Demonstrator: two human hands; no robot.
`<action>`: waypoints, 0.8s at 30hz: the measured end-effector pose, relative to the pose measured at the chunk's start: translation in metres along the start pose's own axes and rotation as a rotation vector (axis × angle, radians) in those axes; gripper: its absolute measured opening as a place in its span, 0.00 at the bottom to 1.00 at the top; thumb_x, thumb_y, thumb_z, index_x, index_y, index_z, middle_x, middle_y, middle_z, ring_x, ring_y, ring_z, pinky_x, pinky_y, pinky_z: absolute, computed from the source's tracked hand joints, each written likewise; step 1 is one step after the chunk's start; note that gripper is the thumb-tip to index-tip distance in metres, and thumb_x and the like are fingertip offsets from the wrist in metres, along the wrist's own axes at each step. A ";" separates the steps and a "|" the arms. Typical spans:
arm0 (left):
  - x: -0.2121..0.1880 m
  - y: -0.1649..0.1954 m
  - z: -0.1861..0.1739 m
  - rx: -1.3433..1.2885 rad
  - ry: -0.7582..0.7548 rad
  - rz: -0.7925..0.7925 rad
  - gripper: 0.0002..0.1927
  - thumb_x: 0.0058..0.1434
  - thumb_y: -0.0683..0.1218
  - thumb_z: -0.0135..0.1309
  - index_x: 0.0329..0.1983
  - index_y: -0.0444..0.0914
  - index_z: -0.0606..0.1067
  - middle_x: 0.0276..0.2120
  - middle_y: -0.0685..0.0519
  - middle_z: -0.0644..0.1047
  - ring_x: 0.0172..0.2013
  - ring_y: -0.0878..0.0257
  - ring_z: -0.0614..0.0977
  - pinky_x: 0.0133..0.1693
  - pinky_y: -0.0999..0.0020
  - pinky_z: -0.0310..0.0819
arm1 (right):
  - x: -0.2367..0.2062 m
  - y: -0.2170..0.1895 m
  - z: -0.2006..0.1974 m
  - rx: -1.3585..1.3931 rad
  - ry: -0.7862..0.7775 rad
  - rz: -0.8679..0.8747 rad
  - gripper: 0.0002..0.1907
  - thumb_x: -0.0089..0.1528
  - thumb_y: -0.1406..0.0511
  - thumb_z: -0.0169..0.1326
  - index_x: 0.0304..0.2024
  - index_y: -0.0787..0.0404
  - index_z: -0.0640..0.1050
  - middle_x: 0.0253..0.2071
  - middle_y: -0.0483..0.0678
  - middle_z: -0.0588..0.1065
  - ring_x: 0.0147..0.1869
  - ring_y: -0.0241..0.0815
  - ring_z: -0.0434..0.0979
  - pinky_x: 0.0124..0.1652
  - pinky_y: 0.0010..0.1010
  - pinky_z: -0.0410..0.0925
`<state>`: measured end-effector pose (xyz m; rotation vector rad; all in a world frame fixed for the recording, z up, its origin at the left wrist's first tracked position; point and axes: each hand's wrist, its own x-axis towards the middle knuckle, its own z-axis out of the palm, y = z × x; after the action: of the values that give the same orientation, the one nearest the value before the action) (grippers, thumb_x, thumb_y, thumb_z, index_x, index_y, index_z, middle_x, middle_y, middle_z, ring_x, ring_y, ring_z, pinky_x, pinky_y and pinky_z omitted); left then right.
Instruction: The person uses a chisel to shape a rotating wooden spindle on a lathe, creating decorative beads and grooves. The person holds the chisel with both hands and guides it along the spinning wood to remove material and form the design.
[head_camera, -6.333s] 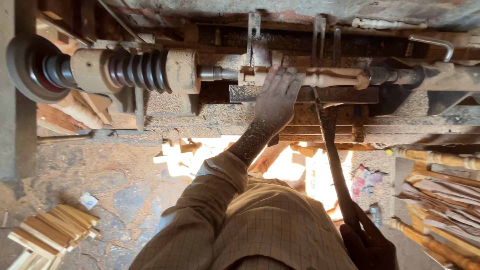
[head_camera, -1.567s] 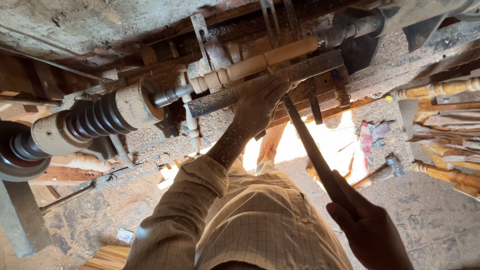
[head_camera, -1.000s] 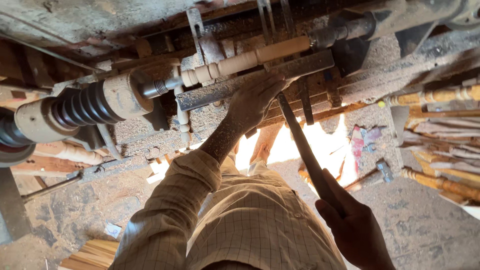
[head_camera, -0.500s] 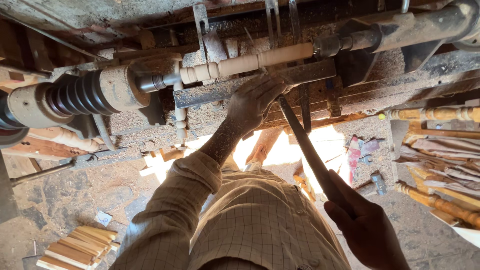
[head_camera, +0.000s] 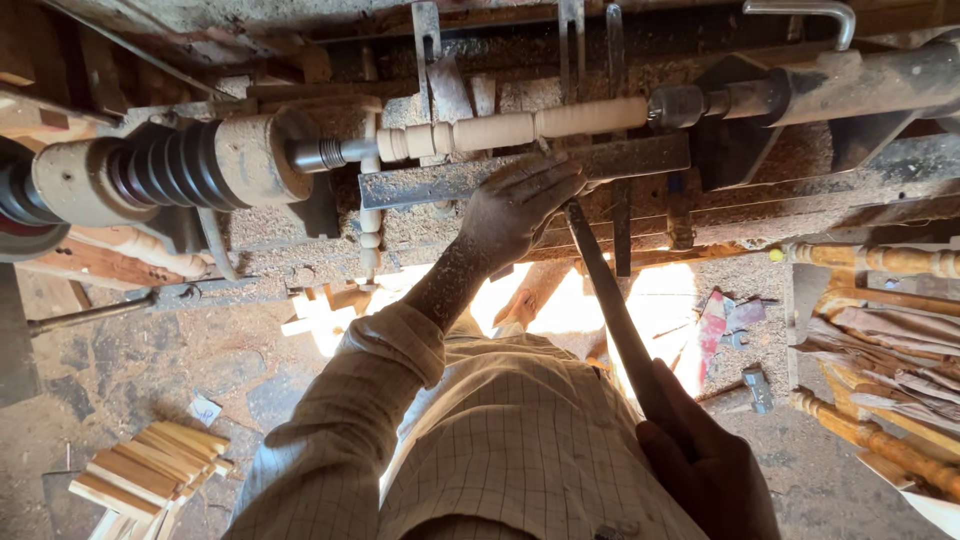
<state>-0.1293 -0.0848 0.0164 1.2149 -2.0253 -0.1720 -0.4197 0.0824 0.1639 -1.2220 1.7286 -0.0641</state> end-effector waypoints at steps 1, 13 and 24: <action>-0.001 0.001 0.000 -0.002 0.002 -0.003 0.14 0.65 0.44 0.62 0.54 0.45 0.81 0.55 0.57 0.81 0.61 0.64 0.79 0.62 0.66 0.77 | 0.000 -0.002 -0.003 -0.003 0.000 0.006 0.37 0.58 0.58 0.62 0.70 0.50 0.67 0.58 0.47 0.81 0.59 0.37 0.82 0.56 0.34 0.72; 0.000 -0.003 0.007 0.008 -0.010 0.048 0.12 0.68 0.45 0.61 0.55 0.47 0.80 0.57 0.59 0.81 0.62 0.65 0.78 0.64 0.67 0.75 | -0.009 -0.012 -0.006 -0.043 0.009 0.065 0.36 0.59 0.57 0.61 0.70 0.47 0.68 0.61 0.47 0.79 0.66 0.40 0.77 0.62 0.37 0.66; 0.005 0.007 -0.001 0.064 -0.059 -0.009 0.14 0.68 0.46 0.60 0.57 0.47 0.80 0.59 0.58 0.80 0.62 0.64 0.78 0.64 0.64 0.74 | -0.003 -0.014 -0.021 -0.073 -0.028 0.037 0.35 0.61 0.57 0.59 0.71 0.46 0.68 0.57 0.46 0.82 0.60 0.38 0.81 0.59 0.36 0.70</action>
<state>-0.1347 -0.0847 0.0224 1.2720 -2.0912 -0.1498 -0.4252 0.0678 0.1843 -1.2377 1.7419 0.0384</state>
